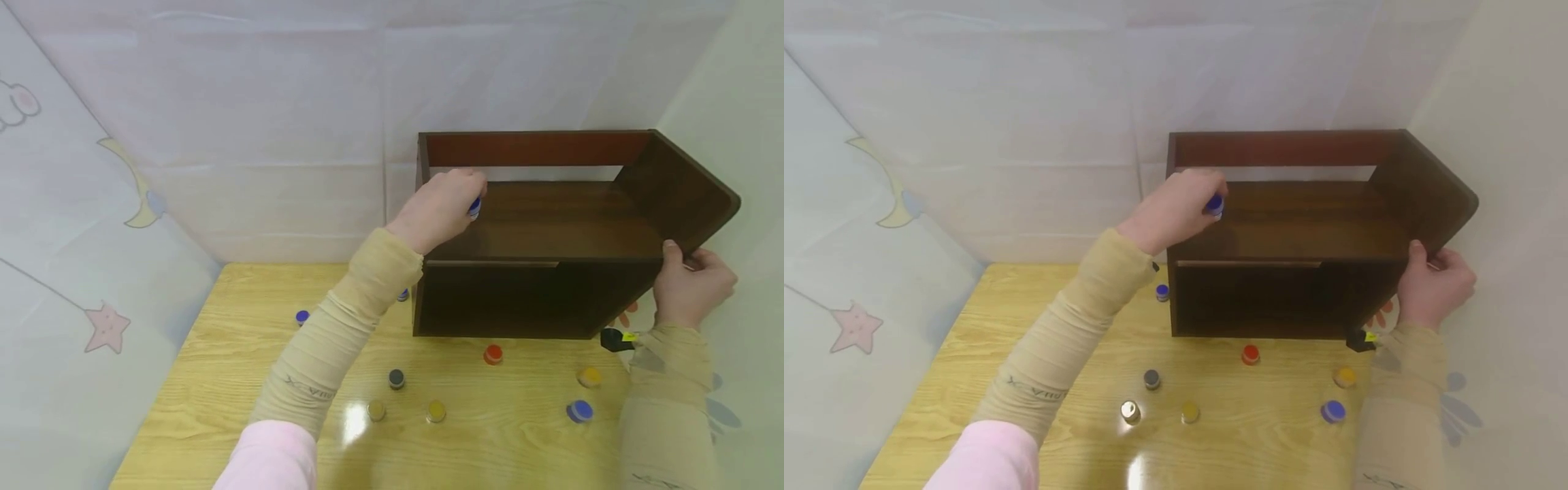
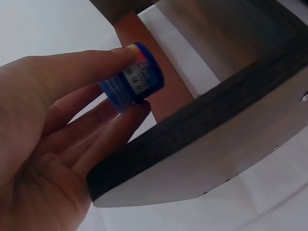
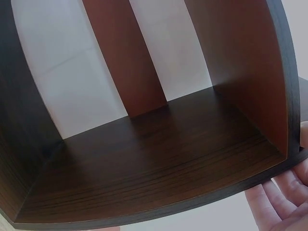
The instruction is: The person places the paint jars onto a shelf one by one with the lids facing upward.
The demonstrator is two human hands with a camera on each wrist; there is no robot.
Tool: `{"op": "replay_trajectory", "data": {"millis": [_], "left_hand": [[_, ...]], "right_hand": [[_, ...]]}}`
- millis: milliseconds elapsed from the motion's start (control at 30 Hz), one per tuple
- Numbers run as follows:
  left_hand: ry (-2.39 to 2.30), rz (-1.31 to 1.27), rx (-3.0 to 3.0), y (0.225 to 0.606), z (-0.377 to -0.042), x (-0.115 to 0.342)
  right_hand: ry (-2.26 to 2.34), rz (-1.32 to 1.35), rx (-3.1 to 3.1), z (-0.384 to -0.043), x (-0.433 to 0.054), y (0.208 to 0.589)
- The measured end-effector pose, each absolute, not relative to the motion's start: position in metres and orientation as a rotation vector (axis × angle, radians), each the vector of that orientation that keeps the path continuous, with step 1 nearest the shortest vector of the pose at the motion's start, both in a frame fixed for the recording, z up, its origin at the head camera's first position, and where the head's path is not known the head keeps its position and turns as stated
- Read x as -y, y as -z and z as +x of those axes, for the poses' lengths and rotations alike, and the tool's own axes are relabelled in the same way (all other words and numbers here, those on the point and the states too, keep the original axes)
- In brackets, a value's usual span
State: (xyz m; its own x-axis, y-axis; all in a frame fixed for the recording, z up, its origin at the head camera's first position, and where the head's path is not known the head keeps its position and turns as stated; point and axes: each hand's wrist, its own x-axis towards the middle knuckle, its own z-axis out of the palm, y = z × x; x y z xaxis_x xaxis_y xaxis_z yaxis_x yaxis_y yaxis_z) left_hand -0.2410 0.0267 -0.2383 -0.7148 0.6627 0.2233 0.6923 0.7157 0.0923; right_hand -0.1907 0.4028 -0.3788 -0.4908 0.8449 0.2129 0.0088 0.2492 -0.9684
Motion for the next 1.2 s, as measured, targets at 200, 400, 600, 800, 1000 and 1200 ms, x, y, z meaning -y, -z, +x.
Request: {"op": "replay_trajectory", "data": {"millis": [200, 400, 600, 800, 1000, 1200], "left_hand": [[0.111, -1.054, 2.753, 0.241, -0.239, -0.034], [-0.046, -1.054, 2.775, 0.244, -0.234, -0.044], [-0.064, -1.05, 2.825, 0.251, -0.232, -0.051], [-0.044, -1.026, 2.871, 0.256, -0.232, -0.052], [-0.027, -0.996, 2.914, 0.255, -0.234, -0.053], [-0.057, -0.975, 2.911, 0.255, -0.236, -0.055]], "right_hand": [[-1.325, -0.799, 1.745, -0.189, -0.402, 0.379], [-1.334, -0.791, 1.733, -0.19, -0.403, 0.379], [-1.351, -0.796, 1.729, -0.191, -0.405, 0.38], [-1.373, -0.813, 1.733, -0.19, -0.403, 0.378], [-1.355, -0.802, 1.75, -0.188, -0.398, 0.374], [-1.358, -0.795, 1.741, -0.19, -0.398, 0.373]]}}
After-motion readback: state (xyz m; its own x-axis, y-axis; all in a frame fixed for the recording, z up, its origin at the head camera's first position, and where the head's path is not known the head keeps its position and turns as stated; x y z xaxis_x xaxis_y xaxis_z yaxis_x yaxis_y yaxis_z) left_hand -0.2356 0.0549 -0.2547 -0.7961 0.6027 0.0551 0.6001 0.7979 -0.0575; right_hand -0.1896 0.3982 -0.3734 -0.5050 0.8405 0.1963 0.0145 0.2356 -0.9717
